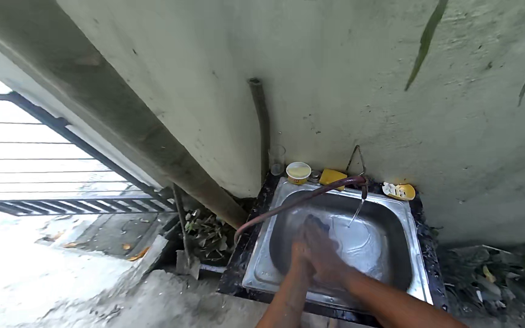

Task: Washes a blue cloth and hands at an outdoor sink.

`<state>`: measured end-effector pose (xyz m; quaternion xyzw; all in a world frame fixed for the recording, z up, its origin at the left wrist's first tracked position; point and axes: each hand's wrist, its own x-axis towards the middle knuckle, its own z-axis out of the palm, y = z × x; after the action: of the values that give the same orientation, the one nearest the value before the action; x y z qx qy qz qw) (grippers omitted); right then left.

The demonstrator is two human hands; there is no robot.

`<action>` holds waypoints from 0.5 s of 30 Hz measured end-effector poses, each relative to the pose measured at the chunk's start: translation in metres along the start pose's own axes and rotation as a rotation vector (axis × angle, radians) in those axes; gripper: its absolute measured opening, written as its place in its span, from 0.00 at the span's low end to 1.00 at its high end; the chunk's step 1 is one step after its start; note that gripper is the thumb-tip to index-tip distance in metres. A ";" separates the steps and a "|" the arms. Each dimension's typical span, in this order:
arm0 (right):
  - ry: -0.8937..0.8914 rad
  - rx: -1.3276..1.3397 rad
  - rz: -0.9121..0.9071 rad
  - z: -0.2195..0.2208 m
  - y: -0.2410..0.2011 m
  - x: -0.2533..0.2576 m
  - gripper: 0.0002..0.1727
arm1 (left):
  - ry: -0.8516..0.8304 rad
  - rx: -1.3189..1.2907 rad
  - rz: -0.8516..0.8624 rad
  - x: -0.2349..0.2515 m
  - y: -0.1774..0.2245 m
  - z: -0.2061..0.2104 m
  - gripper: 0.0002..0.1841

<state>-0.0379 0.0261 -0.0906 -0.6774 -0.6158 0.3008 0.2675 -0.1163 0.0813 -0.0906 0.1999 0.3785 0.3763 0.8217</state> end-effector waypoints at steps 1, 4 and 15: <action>-0.018 0.002 -0.031 0.003 -0.002 -0.007 0.40 | 0.028 0.012 0.037 0.000 0.000 -0.001 0.23; -0.042 -0.056 0.168 -0.013 0.012 0.020 0.35 | -0.049 -0.108 -0.130 -0.008 -0.007 0.002 0.28; -0.107 0.260 0.142 -0.040 0.039 0.039 0.40 | -0.142 -0.050 -0.100 -0.010 0.022 -0.015 0.19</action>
<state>0.0204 0.0611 -0.0948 -0.6620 -0.5353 0.4318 0.2979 -0.1427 0.0882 -0.0823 0.1864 0.3191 0.3288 0.8691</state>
